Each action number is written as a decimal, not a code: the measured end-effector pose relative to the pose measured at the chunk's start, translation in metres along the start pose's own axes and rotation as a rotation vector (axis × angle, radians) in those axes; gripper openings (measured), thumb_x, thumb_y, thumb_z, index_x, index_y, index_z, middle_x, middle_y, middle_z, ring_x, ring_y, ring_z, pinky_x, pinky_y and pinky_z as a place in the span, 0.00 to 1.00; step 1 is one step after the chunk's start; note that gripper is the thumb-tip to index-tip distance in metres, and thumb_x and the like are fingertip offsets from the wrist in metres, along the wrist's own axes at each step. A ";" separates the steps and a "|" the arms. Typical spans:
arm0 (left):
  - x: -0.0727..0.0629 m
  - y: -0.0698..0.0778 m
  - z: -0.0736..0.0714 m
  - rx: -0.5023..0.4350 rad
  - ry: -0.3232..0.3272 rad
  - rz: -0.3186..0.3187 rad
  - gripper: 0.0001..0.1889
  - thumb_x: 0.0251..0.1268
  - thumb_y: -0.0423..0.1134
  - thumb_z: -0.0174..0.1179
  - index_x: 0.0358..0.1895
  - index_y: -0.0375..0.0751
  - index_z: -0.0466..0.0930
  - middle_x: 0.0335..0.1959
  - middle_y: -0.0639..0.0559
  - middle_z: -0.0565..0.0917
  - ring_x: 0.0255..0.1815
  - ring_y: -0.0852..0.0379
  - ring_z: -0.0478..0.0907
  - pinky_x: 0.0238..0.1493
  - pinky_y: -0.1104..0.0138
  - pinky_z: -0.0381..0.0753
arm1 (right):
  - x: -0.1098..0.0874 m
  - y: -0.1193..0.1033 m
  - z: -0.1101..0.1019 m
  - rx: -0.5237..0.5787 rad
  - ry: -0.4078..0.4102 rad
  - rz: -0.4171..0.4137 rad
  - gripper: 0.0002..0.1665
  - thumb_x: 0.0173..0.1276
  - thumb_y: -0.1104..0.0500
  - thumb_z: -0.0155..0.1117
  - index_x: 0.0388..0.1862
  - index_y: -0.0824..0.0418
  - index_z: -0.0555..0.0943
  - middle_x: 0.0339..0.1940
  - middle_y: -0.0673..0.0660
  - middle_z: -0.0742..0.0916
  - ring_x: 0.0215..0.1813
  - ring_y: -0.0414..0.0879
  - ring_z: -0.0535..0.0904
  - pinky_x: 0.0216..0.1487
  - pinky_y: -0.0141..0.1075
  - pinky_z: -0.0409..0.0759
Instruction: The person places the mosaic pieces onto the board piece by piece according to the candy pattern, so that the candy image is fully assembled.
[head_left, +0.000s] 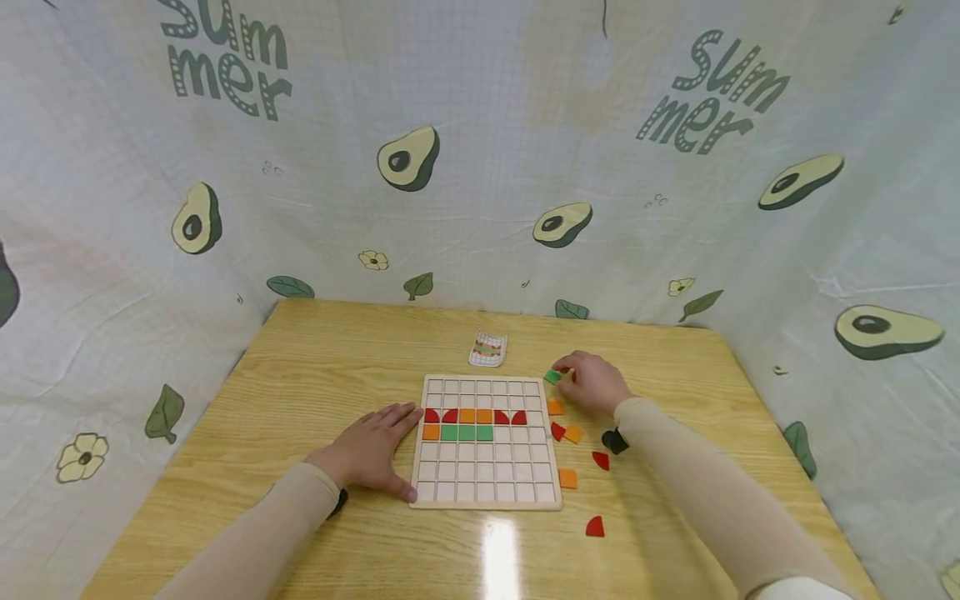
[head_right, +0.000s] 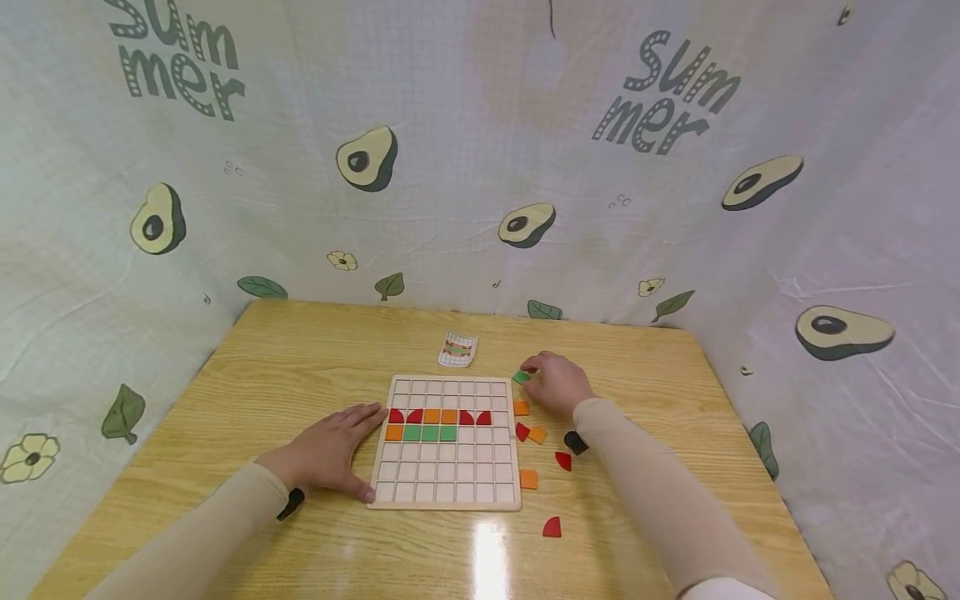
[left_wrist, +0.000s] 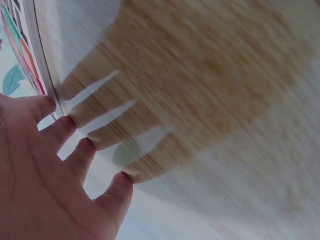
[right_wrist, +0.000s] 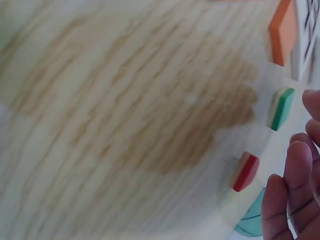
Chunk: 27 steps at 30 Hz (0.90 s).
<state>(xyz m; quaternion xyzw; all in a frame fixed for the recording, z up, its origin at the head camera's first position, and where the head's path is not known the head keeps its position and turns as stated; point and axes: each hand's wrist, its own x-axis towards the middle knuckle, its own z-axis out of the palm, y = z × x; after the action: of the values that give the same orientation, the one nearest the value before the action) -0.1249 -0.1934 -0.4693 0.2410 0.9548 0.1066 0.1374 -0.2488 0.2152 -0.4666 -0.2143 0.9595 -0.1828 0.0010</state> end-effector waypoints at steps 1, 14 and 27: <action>0.000 0.001 -0.001 -0.003 -0.002 0.002 0.67 0.36 0.78 0.68 0.80 0.44 0.53 0.79 0.45 0.55 0.78 0.42 0.51 0.71 0.43 0.54 | 0.001 0.001 0.001 -0.007 -0.004 0.002 0.18 0.64 0.55 0.69 0.52 0.57 0.86 0.43 0.50 0.85 0.38 0.45 0.79 0.41 0.44 0.81; 0.001 0.001 -0.002 0.017 -0.004 0.008 0.67 0.36 0.79 0.67 0.80 0.44 0.54 0.79 0.45 0.56 0.78 0.42 0.52 0.71 0.42 0.54 | 0.009 -0.002 0.010 -0.059 -0.017 0.055 0.16 0.64 0.55 0.69 0.50 0.57 0.87 0.40 0.52 0.84 0.36 0.46 0.79 0.42 0.46 0.81; 0.001 -0.002 0.000 0.008 -0.001 0.010 0.68 0.35 0.80 0.66 0.80 0.44 0.54 0.79 0.45 0.56 0.78 0.41 0.51 0.71 0.42 0.54 | 0.002 0.003 0.007 0.021 0.000 0.084 0.16 0.60 0.58 0.69 0.48 0.57 0.87 0.38 0.51 0.82 0.35 0.47 0.76 0.39 0.44 0.78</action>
<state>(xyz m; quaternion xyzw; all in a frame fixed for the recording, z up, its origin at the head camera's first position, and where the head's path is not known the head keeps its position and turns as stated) -0.1264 -0.1947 -0.4699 0.2463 0.9540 0.1031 0.1365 -0.2508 0.2146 -0.4736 -0.1739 0.9657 -0.1926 0.0110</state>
